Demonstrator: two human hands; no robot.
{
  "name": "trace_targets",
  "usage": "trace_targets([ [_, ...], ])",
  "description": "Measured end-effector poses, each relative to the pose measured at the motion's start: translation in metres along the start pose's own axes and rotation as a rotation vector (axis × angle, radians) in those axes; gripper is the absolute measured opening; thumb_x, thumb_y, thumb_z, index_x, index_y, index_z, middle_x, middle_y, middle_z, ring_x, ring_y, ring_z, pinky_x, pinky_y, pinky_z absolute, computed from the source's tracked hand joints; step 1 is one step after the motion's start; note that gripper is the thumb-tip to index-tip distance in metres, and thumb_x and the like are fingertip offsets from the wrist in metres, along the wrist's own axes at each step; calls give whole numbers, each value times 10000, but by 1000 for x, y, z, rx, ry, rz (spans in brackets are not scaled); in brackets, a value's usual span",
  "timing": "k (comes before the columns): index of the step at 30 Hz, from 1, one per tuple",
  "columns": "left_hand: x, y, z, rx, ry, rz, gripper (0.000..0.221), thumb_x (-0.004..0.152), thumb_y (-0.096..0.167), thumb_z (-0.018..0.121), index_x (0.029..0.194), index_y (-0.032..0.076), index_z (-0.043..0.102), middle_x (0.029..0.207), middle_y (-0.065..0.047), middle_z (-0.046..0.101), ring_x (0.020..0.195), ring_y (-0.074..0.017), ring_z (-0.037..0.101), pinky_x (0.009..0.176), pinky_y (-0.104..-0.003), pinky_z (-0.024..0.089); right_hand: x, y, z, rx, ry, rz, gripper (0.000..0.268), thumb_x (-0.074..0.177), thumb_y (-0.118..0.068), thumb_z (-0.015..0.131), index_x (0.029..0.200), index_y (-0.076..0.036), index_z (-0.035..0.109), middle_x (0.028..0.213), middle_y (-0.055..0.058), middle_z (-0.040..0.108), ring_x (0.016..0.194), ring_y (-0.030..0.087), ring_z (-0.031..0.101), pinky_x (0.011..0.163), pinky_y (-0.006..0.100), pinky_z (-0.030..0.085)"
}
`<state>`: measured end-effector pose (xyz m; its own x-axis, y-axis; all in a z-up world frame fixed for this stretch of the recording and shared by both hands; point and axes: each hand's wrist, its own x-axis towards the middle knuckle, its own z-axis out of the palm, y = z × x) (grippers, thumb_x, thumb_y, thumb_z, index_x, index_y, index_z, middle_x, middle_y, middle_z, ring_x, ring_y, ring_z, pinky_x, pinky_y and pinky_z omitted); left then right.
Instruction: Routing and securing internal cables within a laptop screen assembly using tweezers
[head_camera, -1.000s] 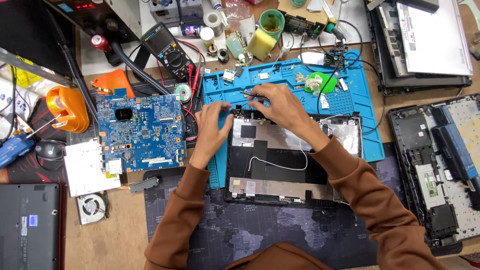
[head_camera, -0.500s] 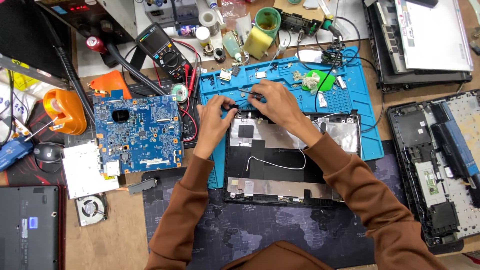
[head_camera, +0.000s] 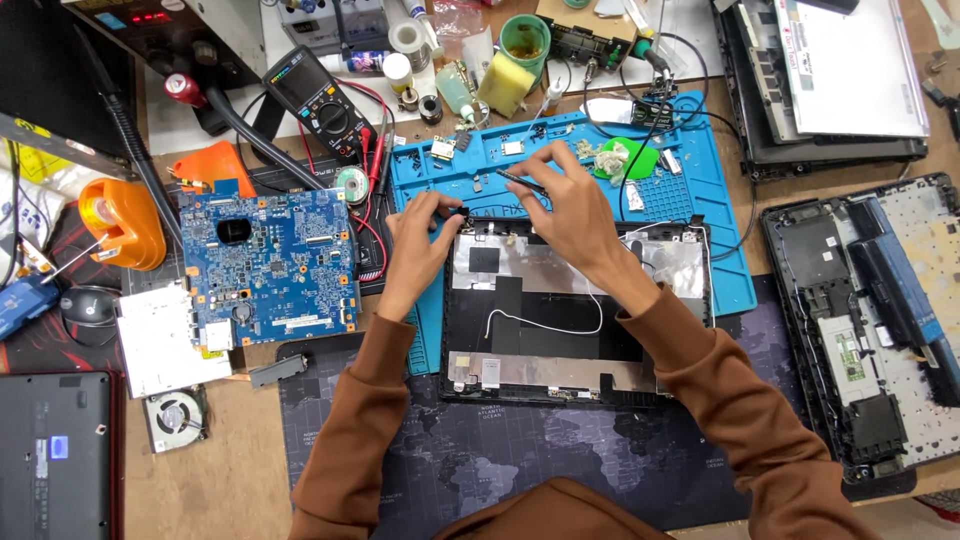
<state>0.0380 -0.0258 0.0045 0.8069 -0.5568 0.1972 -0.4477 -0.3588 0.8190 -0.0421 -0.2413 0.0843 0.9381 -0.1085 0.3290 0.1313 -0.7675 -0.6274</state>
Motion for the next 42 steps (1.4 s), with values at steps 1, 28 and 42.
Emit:
trace_targets([
  [1,-1,-3,-1,-1,-1,1,149,982,142,688,1125,172,658,913,-7,595,817,-183,545,850,-379,280,-3,4,2,-1,1,1,102,1021,-147,667,1101,-109,717,1002,45,574,914,342,690,724,441,585],
  [28,-6,6,4,83,-22,-4,246,936,182,742,1091,211,553,981,-5,533,931,-223,531,911,-422,276,-46,18,14,54,-174,88,169,926,-144,708,1094,-134,719,984,64,640,927,357,723,773,457,599],
  [42,-9,1,2,26,-75,-22,622,877,23,768,1411,141,472,1050,-87,542,949,-265,492,983,-516,244,-77,37,-11,75,-107,176,193,891,-82,723,1083,-83,733,931,119,679,945,357,720,848,446,569],
])
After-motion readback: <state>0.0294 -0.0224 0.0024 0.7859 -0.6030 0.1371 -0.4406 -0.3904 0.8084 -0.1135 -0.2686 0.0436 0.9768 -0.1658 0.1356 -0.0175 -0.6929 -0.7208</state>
